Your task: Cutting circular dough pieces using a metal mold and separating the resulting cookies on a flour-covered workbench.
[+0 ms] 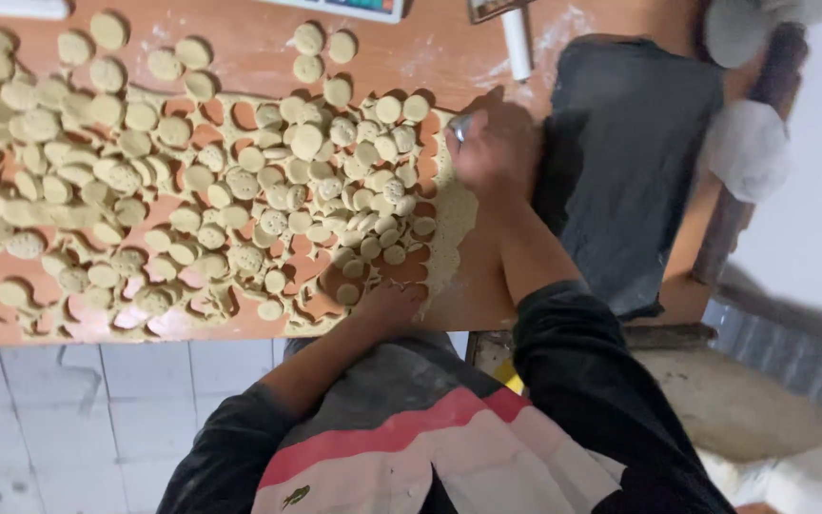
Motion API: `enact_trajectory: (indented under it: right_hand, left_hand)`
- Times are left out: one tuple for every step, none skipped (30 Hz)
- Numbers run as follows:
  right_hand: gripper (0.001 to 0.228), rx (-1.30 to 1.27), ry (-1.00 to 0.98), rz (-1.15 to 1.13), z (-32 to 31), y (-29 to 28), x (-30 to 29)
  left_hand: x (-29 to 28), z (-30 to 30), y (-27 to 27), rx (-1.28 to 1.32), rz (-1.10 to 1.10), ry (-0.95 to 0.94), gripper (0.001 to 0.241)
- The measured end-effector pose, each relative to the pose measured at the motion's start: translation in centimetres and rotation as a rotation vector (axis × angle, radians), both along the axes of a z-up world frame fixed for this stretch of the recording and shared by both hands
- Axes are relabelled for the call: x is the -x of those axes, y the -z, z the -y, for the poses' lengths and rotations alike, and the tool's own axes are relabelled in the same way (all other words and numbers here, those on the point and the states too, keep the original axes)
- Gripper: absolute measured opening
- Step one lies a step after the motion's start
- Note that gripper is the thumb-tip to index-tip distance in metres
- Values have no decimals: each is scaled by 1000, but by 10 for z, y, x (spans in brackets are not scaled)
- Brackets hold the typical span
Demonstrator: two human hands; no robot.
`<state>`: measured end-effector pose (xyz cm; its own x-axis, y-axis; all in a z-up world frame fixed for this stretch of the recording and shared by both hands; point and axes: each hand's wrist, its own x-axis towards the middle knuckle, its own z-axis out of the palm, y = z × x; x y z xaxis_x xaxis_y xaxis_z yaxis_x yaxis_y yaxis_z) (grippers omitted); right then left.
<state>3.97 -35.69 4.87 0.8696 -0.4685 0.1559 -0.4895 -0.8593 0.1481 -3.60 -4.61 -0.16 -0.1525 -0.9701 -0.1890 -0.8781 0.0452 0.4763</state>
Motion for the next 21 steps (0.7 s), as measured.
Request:
enact_trajectory:
  right_hand:
    - [66, -183, -8, -230, -9, -45, -23]
    - [66, -198, -29, -236, -18, -44, -26]
    - [74, -138, 4, -210, -26, -47, -25]
    - [90, -78, 37, -184, -35, -51, -22]
    - [90, -74, 41, -187, -13, -1, -16]
    - [87, -187, 74, -254, 7, 43, -3]
    - [83, -288, 96, -302, 33, 84, -7]
    - [83, -273, 91, -286, 21, 47, -14]
    - [82, -644, 454, -206, 6, 14, -21]
    - [87, -1018, 810, -115, -8, -17, -28]
    - [87, -1014, 811, -118, -3, -24, -21]
    - [52, -566, 259, 136, 3, -28, -14]
    - [23, -117, -288, 345, 1, -31, 2]
    - [23, -131, -285, 329, -12, -18, 19]
    - [18, -511, -125, 229, -15, -7, 24]
    - [18, -888, 38, 123, -17, 4, 29]
    - [18, -884, 40, 124, -3, 52, 43]
    - [44, -316, -79, 145, 11, 99, 58]
    - [72, 238, -194, 143, 18, 149, 77]
    - [72, 225, -195, 129, 18, 160, 89]
    - [73, 6, -132, 11, 24, 174, 84]
  left_hand:
    - [-9, 0, -3, 17, 15, -36, 34]
    - [0, 1, 16, -1, 12, -56, 34]
    - [9, 3, 36, 100, 77, -9, 31]
    - [20, 4, 53, 200, 144, 38, 28]
    - [28, 3, 59, 204, 141, 41, 28]
    - [37, 2, 64, 249, 133, -14, 18]
    - [36, 8, 72, 304, 144, -77, 19]
    - [35, 11, 66, 319, 161, -81, 19]
    - [33, 11, 61, 281, 117, -99, 20]
    - [30, 12, 57, 244, 74, -117, 25]
    - [35, 12, 76, 246, 70, -119, 25]
    - [40, 13, 97, 286, 85, -75, 20]
    - [57, 3, 114, 312, 86, -32, 15]
    - [59, -11, 91, 299, 69, -34, 15]
    - [43, -12, 76, 334, 86, -47, 8]
    - [26, -13, 61, 369, 102, -60, 11]
    - [24, -11, 66, 373, 102, -58, 11]
    - [21, -8, 72, 357, 57, -85, 9]
    - [28, -15, 73, 326, -1, -116, 11]
    - [31, -19, 58, 313, -15, -118, 11]
    - [20, -18, 50, 228, -8, -97, 13]
